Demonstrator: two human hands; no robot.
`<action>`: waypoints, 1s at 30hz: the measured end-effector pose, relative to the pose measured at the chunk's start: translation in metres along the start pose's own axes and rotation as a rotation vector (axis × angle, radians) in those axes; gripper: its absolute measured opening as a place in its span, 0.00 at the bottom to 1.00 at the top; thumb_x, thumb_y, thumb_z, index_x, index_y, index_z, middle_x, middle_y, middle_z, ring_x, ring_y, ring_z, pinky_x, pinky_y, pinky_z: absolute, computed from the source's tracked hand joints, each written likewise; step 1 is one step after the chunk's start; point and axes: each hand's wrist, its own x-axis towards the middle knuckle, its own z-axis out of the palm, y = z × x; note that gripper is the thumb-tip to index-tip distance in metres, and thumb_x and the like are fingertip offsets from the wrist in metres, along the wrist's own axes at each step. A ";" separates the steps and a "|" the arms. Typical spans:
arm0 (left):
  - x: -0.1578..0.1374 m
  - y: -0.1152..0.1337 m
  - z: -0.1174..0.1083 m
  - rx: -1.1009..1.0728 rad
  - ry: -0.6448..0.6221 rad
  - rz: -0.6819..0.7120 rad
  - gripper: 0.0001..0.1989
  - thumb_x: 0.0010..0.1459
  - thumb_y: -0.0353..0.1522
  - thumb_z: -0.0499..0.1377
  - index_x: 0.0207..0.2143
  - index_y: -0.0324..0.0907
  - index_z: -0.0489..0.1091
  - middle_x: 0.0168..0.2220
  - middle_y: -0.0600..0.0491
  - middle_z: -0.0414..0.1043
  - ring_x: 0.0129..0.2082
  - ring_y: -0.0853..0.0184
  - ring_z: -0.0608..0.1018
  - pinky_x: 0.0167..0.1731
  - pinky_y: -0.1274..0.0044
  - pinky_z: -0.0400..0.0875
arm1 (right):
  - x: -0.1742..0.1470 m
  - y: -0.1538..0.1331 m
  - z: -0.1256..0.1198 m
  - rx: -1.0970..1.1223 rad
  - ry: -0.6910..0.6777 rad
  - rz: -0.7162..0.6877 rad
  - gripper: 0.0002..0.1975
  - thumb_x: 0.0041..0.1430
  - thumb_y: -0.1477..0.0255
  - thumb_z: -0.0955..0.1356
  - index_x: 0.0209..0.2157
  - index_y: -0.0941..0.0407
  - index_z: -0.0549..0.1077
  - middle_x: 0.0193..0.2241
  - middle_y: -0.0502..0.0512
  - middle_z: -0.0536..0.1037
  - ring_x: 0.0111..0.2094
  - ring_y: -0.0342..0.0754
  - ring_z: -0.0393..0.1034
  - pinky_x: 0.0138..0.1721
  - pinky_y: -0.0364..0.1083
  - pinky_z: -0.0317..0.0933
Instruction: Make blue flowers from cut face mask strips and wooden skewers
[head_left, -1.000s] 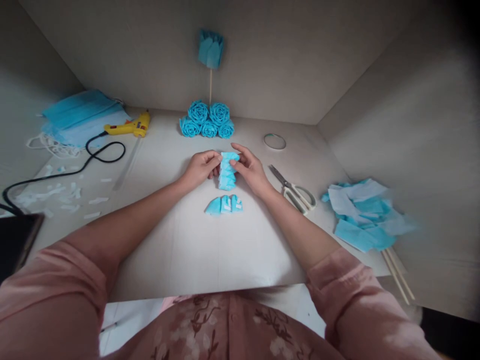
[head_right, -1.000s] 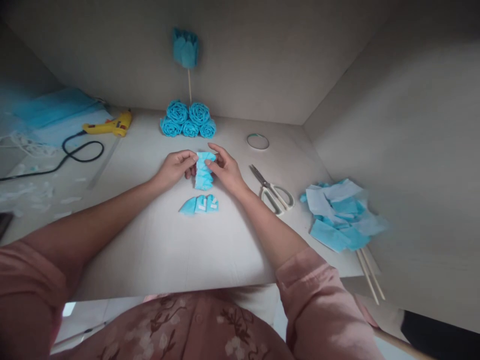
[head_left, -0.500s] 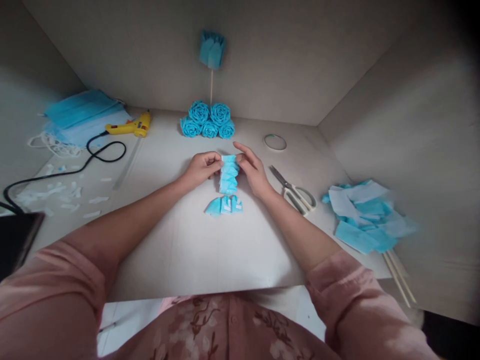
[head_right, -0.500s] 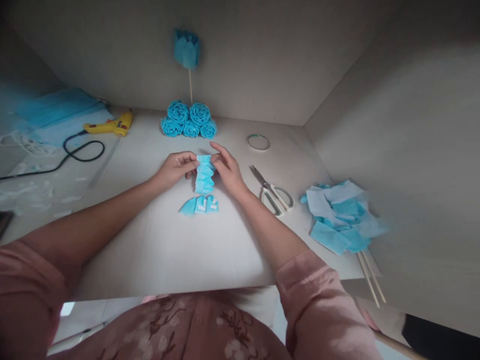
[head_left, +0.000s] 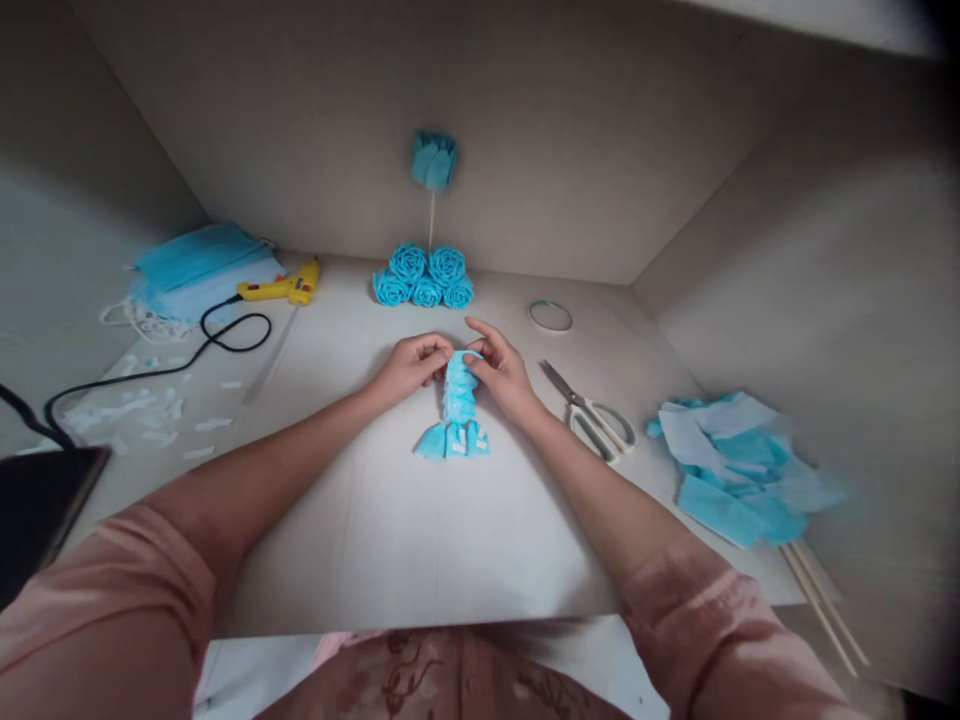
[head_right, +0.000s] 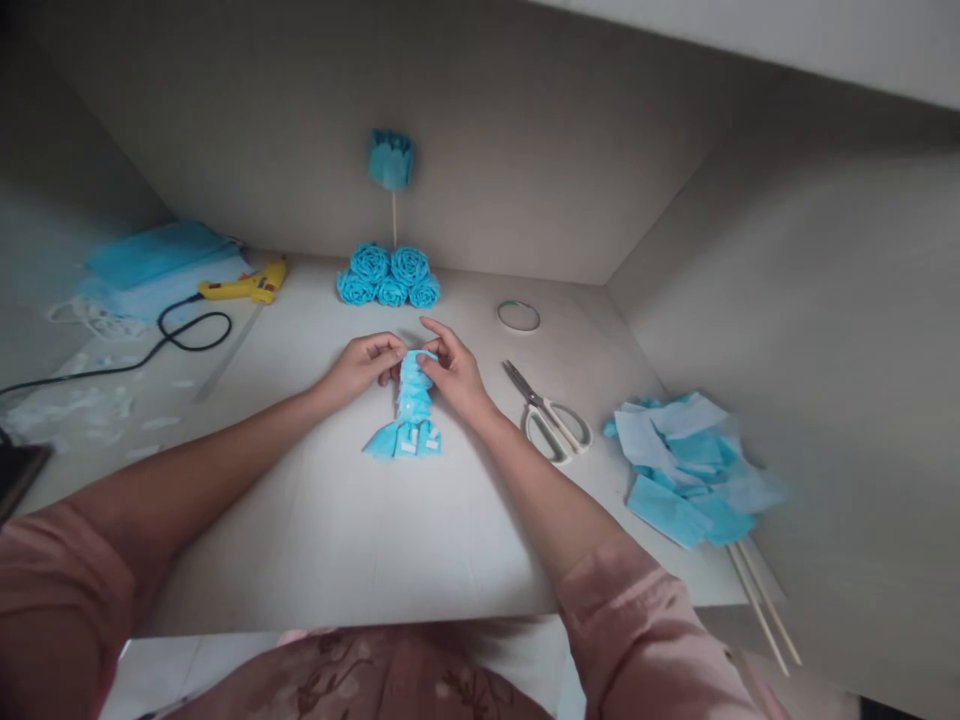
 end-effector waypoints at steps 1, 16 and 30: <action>0.000 -0.001 0.000 0.000 0.001 -0.001 0.13 0.50 0.41 0.63 0.27 0.40 0.69 0.20 0.58 0.67 0.18 0.75 0.67 0.18 0.83 0.61 | 0.000 0.000 0.000 0.002 0.001 0.002 0.34 0.54 0.59 0.75 0.60 0.51 0.68 0.31 0.46 0.72 0.29 0.43 0.66 0.31 0.44 0.63; 0.002 -0.006 -0.005 -0.041 0.052 0.062 0.16 0.56 0.44 0.65 0.29 0.40 0.70 0.19 0.57 0.69 0.17 0.75 0.69 0.18 0.83 0.62 | -0.001 0.000 -0.002 0.010 0.039 0.061 0.38 0.60 0.53 0.71 0.67 0.54 0.62 0.29 0.47 0.71 0.30 0.44 0.64 0.34 0.45 0.62; 0.001 -0.003 -0.004 -0.061 0.026 0.041 0.20 0.53 0.47 0.67 0.29 0.39 0.70 0.22 0.55 0.70 0.20 0.74 0.71 0.19 0.83 0.65 | 0.001 0.003 -0.004 -0.028 0.078 -0.015 0.37 0.52 0.53 0.76 0.60 0.52 0.68 0.27 0.45 0.67 0.27 0.42 0.60 0.31 0.45 0.60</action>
